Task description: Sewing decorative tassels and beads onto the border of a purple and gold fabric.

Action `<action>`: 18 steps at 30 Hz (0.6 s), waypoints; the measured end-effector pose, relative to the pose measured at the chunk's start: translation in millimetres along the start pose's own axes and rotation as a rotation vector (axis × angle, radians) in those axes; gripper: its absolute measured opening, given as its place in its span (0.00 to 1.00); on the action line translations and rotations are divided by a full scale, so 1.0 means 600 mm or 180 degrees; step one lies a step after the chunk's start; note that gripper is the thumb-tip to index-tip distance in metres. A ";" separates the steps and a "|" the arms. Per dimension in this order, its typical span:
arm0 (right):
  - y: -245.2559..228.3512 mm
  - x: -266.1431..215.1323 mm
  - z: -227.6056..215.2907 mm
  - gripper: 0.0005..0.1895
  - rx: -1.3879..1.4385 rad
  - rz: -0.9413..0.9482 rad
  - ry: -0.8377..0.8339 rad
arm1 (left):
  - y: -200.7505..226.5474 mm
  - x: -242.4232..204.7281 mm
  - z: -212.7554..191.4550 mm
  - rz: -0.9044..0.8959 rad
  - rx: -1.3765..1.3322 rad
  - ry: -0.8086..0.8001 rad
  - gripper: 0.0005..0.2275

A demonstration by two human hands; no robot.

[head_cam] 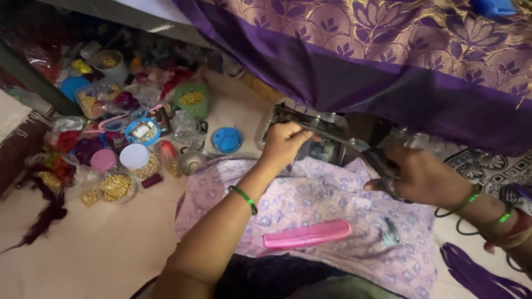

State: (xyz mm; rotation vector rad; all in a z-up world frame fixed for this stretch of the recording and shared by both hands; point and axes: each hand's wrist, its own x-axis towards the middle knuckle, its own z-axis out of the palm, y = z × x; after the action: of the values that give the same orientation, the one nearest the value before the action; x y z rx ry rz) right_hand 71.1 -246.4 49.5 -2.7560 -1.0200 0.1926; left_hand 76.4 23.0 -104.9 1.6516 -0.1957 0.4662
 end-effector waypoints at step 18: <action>0.102 -0.060 0.101 0.26 0.0296 0.0111 -0.0726 | -0.058 -0.061 -0.028 -0.0795 0.0395 0.0016 0.08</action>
State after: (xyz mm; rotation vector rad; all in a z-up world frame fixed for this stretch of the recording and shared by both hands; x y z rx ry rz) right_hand 71.0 -307.2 -21.4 -2.7138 -0.9870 0.5563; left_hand 53.8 39.1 -150.5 1.7682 0.0448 0.2972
